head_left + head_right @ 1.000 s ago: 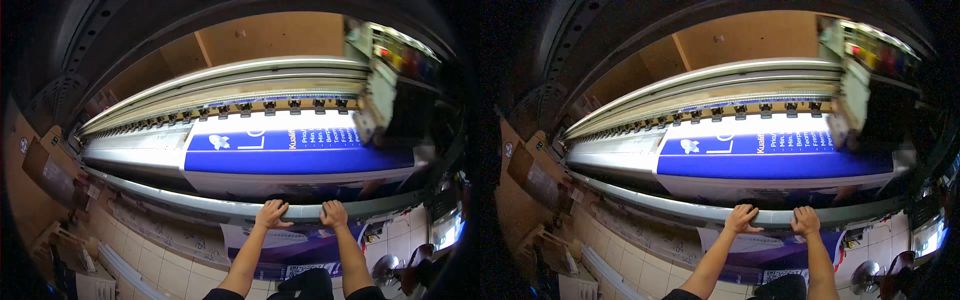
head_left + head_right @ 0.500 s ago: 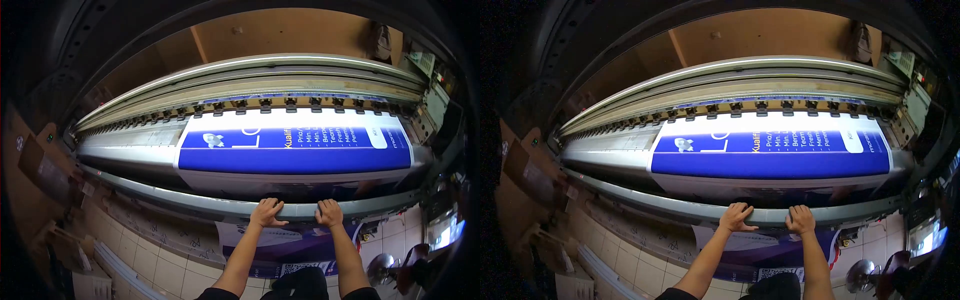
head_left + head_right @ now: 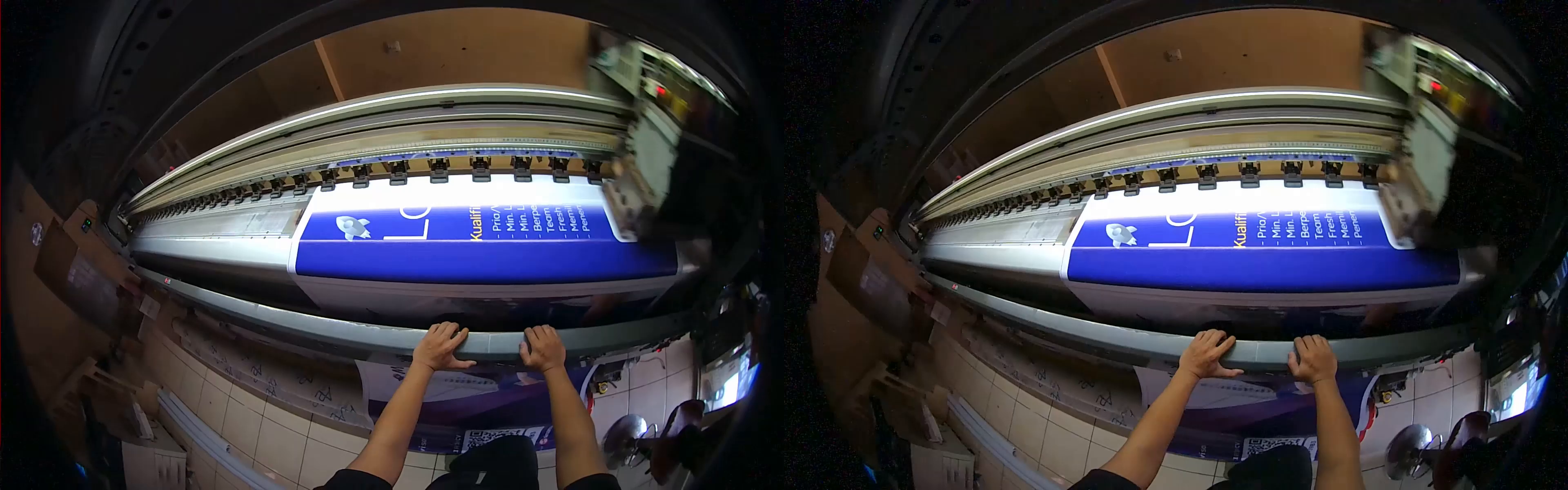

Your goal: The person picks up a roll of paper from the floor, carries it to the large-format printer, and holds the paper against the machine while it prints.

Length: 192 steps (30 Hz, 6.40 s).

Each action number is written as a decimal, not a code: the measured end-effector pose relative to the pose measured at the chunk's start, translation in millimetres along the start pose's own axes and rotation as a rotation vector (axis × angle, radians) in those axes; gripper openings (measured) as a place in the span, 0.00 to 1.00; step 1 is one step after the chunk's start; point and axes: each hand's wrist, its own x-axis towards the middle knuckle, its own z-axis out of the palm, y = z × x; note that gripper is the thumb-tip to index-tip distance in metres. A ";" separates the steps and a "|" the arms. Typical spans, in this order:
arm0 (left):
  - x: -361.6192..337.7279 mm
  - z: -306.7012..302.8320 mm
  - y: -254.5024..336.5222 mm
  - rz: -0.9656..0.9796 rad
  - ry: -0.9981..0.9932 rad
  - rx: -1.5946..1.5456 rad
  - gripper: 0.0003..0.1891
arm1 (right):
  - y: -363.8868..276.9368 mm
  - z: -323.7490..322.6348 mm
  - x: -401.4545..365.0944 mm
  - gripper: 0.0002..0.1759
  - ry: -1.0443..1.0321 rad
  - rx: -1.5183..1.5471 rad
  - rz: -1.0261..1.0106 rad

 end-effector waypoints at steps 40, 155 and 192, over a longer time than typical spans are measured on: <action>-1.2 -1.0 2.3 -0.019 -0.014 -0.008 0.44 | -5.3 -6.4 5.3 0.14 0.057 -0.011 -0.015; 1.7 -5.2 4.0 -0.054 -0.117 -0.007 0.46 | -3.1 -5.2 2.1 0.18 -0.016 0.002 0.018; 2.1 -5.6 2.8 -0.040 -0.076 -0.012 0.44 | -0.4 -0.5 0.0 0.16 -0.021 -0.034 0.013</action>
